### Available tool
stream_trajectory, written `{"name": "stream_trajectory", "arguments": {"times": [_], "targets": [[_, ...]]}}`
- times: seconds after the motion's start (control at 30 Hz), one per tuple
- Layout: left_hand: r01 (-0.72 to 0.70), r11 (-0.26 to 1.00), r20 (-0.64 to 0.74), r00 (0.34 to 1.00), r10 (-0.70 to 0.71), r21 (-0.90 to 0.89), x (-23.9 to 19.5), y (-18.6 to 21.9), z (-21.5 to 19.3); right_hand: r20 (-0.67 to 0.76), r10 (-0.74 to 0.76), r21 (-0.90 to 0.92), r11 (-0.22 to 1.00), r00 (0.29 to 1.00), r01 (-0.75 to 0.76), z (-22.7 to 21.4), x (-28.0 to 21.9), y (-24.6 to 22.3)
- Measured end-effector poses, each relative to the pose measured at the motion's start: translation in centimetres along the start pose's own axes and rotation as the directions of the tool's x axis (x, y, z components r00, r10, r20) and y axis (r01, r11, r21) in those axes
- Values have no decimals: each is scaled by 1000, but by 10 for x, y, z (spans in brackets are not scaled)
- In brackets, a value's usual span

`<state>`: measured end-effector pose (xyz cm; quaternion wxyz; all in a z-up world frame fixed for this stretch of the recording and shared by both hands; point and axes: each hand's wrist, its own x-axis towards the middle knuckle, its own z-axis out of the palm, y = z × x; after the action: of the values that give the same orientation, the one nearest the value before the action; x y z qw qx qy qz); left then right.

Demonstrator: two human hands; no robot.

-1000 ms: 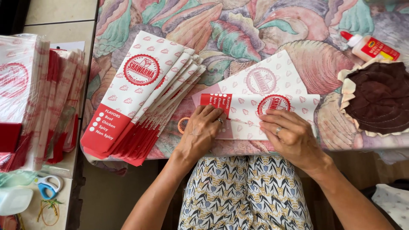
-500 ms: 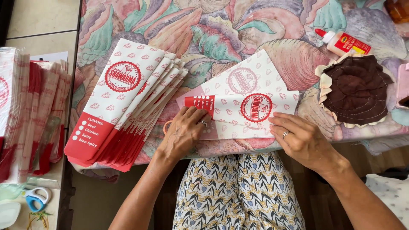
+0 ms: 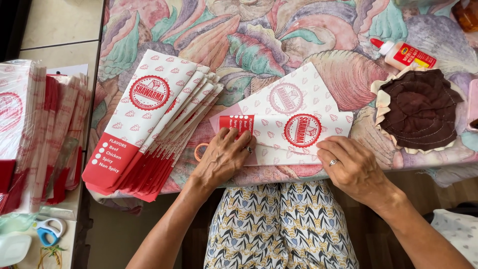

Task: Manually folding and assembling paper food packaging units by pressing edges together.

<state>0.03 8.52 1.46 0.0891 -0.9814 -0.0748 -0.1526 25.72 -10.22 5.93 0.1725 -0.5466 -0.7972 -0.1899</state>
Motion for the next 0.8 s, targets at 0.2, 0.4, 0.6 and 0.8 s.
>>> {"name": "stream_trajectory", "arguments": {"times": [0.2, 0.4, 0.6, 0.8], "targets": [[37, 997, -66, 997, -42, -74, 5, 3, -1, -8, 122, 149, 982, 992, -120, -11, -20, 6], [50, 981, 67, 997, -38, -189, 6, 7, 1, 5, 69, 134, 989, 998, -69, -11, -21, 10], [-48, 981, -60, 997, 38, -187, 19, 1, -14, -5, 87, 151, 985, 996, -85, -10, -23, 10], [-48, 998, -117, 992, 42, -43, 18, 8, -2, -6, 153, 216, 965, 988, -148, -11, -24, 9]]}}
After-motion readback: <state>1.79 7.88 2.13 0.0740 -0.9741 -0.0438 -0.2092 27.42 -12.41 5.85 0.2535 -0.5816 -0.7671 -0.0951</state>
